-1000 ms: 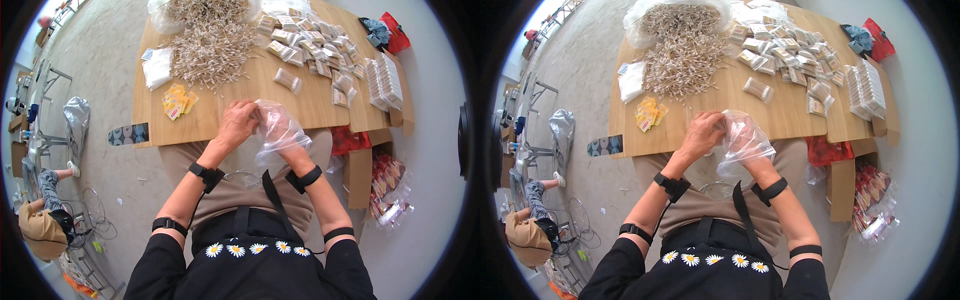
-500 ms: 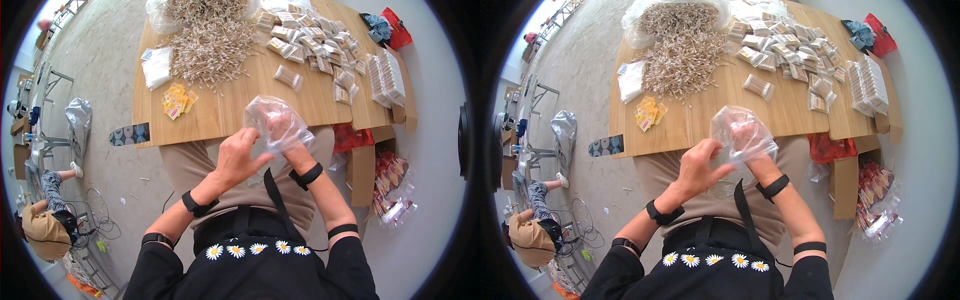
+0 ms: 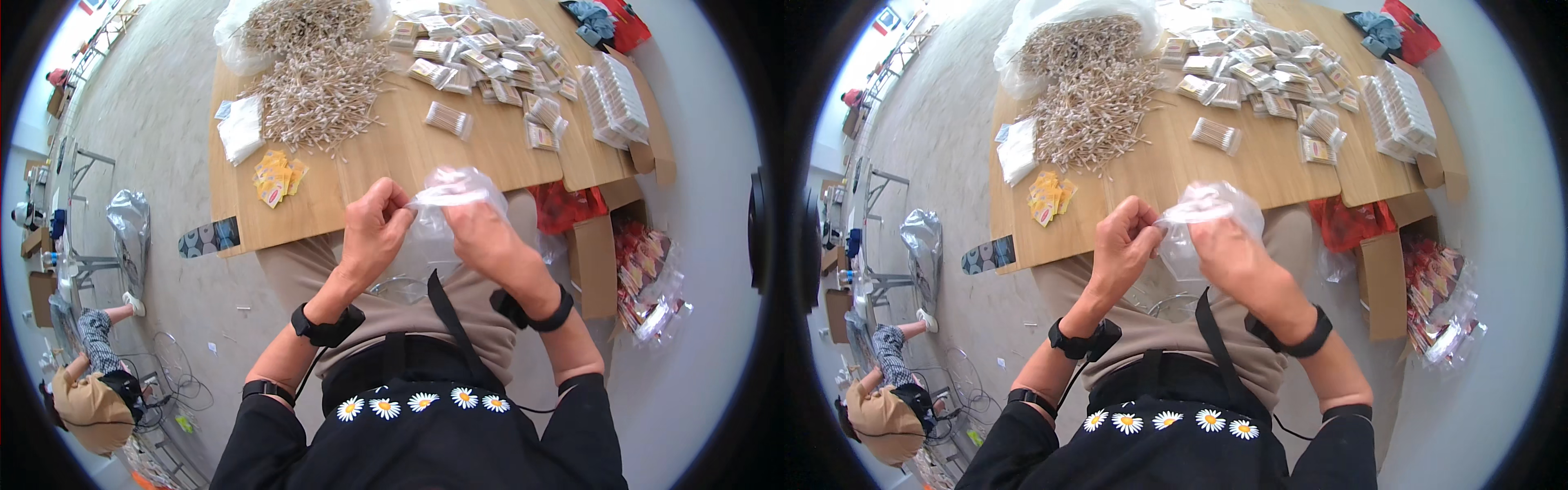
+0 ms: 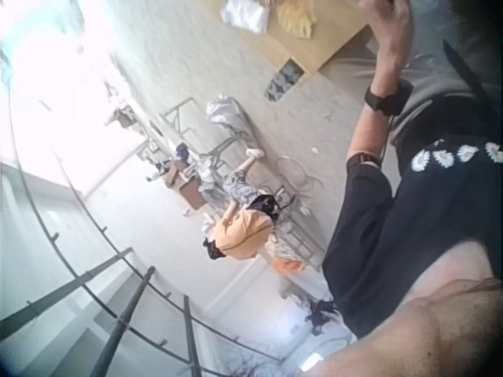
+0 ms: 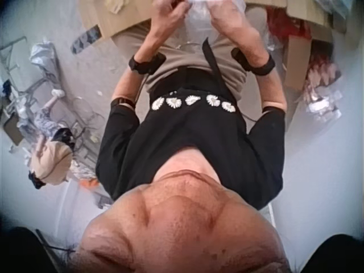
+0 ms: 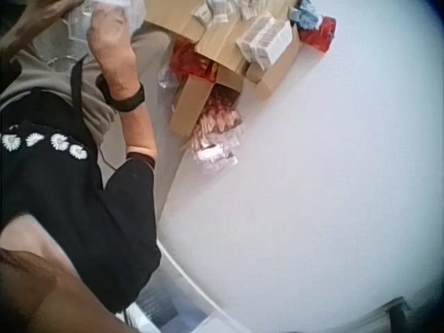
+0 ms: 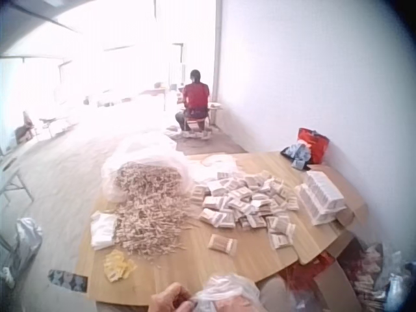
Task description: Packaging small packs of cotton swabs into larger plastic bags.
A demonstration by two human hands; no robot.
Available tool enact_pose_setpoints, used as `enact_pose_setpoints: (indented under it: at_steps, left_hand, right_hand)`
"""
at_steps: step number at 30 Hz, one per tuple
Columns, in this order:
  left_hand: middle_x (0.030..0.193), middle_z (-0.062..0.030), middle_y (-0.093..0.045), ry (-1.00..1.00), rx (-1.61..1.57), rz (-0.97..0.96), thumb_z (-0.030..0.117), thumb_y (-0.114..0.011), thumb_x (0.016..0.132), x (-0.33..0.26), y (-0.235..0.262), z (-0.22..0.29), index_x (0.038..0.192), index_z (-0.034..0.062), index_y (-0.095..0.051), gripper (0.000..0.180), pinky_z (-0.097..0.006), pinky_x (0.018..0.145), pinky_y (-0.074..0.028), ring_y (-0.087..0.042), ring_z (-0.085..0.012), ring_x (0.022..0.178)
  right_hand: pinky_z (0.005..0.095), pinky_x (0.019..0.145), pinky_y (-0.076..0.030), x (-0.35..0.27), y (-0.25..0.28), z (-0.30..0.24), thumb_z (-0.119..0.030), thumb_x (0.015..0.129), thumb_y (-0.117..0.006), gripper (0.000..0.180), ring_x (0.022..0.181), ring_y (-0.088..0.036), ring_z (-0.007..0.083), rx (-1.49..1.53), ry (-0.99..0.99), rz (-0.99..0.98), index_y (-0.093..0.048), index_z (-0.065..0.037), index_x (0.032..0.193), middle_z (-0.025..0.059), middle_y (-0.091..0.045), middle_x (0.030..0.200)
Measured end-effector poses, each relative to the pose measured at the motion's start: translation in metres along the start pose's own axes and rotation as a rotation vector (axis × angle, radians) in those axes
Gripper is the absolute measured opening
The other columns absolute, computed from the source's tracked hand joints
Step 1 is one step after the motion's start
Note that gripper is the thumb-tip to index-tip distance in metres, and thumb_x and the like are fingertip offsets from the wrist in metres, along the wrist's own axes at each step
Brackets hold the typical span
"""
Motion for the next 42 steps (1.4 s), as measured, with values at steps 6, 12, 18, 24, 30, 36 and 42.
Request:
enact_pose_setpoints:
  at_steps: [6, 12, 18, 24, 30, 36, 42]
  left_hand:
    - [0.065, -0.0067, -0.056, -0.189, 0.209, 0.172, -0.002, -0.063, 0.083, 0.008, 0.020, 0.043, 0.084, -0.0003, -0.058, 0.005, -0.029, 0.055, -0.046, -0.053, -0.0113, 0.058]
    - [0.066, -0.0072, -0.060, -0.263, 0.400, 0.250, -0.001, -0.065, 0.084, 0.009, 0.034, 0.053, 0.084, 0.0006, -0.059, 0.006, -0.029, 0.055, -0.047, -0.057, -0.0121, 0.058]
    - [0.067, -0.0052, -0.061, -0.149, 0.222, 0.192, 0.001, -0.069, 0.084, 0.009, 0.027, 0.061, 0.083, 0.0002, -0.057, 0.011, -0.026, 0.055, -0.047, -0.058, -0.0096, 0.059]
    - [0.070, -0.0078, -0.061, -0.165, 0.348, 0.139, 0.005, -0.074, 0.081, 0.009, 0.018, 0.075, 0.086, 0.0013, -0.058, 0.017, -0.030, 0.058, -0.048, -0.059, -0.0154, 0.061]
    - [0.084, -0.0130, -0.061, -0.872, 0.783, -0.209, 0.006, -0.071, 0.072, -0.002, -0.046, 0.150, 0.086, 0.0031, -0.058, 0.019, -0.044, 0.071, -0.048, -0.060, -0.0343, 0.078]
    - [0.091, -0.0192, -0.070, -0.378, 1.391, -0.805, 0.004, -0.065, 0.076, 0.050, -0.072, 0.050, 0.089, 0.0009, -0.071, 0.015, -0.045, 0.075, -0.052, -0.068, -0.0375, 0.086]
    - [0.090, -0.0184, -0.071, -0.097, 1.532, -0.956, 0.008, -0.062, 0.081, 0.098, -0.073, -0.016, 0.091, 0.0039, -0.071, 0.014, -0.044, 0.070, -0.052, -0.070, -0.0330, 0.082]
  right_hand:
    - [0.0480, 0.092, -0.048, 0.011, -0.008, 0.028, 0.005, 0.077, -0.052, 0.029, 0.102, -0.060, 0.0432, 0.048, -0.007, 0.181, -0.064, 0.005, 0.104, 0.0253, -0.064, 0.105]
    - [0.0478, 0.086, -0.051, 0.015, 0.002, -0.009, 0.010, 0.085, -0.048, 0.029, 0.099, -0.061, 0.0452, 0.149, -0.122, -0.036, -0.059, 0.006, 0.110, 0.0257, -0.064, 0.106]
    - [0.0427, 0.069, -0.053, -0.020, 0.069, -0.025, -0.004, 0.083, -0.068, 0.023, 0.077, -0.065, 0.0366, 0.068, 0.004, 0.379, -0.064, 0.003, 0.104, 0.0160, -0.065, 0.089]
    - [0.0298, 0.054, -0.050, -0.071, 0.041, 0.027, -0.032, 0.080, -0.083, 0.081, 0.062, -0.063, 0.0150, 0.353, -0.590, 0.457, -0.045, 0.004, 0.142, 0.0120, -0.065, 0.085]
    - [0.0283, 0.053, -0.051, -0.058, -0.019, 0.044, -0.023, 0.086, -0.076, 0.087, 0.061, -0.064, 0.0116, 1.017, -0.806, 0.567, -0.027, 0.018, 0.144, 0.0113, -0.068, 0.074]
    - [0.0241, 0.053, -0.048, -0.039, -0.019, 0.054, -0.005, 0.085, -0.066, 0.060, 0.057, -0.059, 0.0102, 0.799, -0.740, 0.560, -0.046, 0.010, 0.139, 0.0086, -0.067, 0.082]
    - [0.0374, 0.064, -0.052, -0.022, -0.003, 0.074, -0.009, 0.083, -0.069, 0.041, 0.062, -0.064, 0.0245, 0.785, -0.591, 0.589, -0.061, 0.004, 0.122, 0.0151, -0.067, 0.075]
Point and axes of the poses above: each hand's wrist, its own x-axis towards the middle knuckle, its own y-axis out of the back of the hand, z = x × y, the point moved 7 cm from there along x, towards the middle knuckle
